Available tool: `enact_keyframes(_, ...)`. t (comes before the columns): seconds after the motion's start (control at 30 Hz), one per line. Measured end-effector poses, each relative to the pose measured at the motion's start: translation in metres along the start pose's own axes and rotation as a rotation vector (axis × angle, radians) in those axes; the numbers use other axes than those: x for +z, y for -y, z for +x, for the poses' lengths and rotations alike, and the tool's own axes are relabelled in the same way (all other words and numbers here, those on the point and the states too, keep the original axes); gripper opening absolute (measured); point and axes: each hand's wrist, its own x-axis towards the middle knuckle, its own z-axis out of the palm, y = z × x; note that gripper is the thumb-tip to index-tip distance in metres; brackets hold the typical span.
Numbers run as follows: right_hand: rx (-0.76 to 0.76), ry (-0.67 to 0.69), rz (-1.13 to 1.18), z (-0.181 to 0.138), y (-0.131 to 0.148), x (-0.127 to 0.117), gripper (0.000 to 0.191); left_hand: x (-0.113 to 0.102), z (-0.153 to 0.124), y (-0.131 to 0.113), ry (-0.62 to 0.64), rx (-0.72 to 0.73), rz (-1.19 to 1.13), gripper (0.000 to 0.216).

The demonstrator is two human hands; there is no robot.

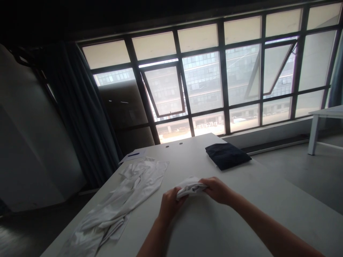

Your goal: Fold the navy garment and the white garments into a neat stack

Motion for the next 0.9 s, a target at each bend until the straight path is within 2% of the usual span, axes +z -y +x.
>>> enact_keyframes(0.13, 0.017, -0.077, 0.045, 0.001, 0.015, -0.033, 0.015, -0.014, 0.005, -0.006, 0.013, 0.019, -0.033, 0.030)
enact_keyframes(0.27, 0.058, -0.159, 0.140, -0.002, 0.031, -0.066, 0.028, -0.056, 0.018, -0.037, 0.039, 0.012, -0.053, 0.032)
enact_keyframes(0.37, 0.125, -0.198, 0.156, -0.004, 0.029, -0.083, 0.037, -0.088, 0.026, -0.068, 0.176, -0.043, -0.195, 0.037)
enact_keyframes(0.43, 0.201, -0.237, 0.035, -0.004, 0.019, -0.087, 0.037, -0.095, 0.029, -0.080, 0.270, -0.091, -0.314, 0.043)
enact_keyframes(0.5, 0.281, -0.296, -0.190, -0.003, 0.006, -0.083, 0.029, -0.084, 0.029, -0.077, 0.313, -0.165, -0.347, 0.047)
enact_keyframes(0.6, 0.311, -0.298, -0.398, -0.001, -0.008, -0.071, 0.022, -0.051, 0.026, -0.051, 0.304, -0.375, -0.196, 0.051)
enact_keyframes(0.7, 0.225, -0.155, -0.305, -0.001, -0.004, -0.055, 0.025, -0.023, 0.022, -0.017, 0.310, -0.532, -0.060, 0.048)
enact_keyframes(0.77, 0.164, -0.021, -0.208, -0.003, 0.007, -0.039, 0.029, -0.014, 0.018, 0.000, 0.329, -0.575, 0.003, 0.045)
enact_keyframes(0.9, 0.079, 0.194, -0.086, -0.010, 0.022, 0.016, 0.045, -0.011, 0.009, 0.012, 0.407, -0.514, 0.035, 0.042)
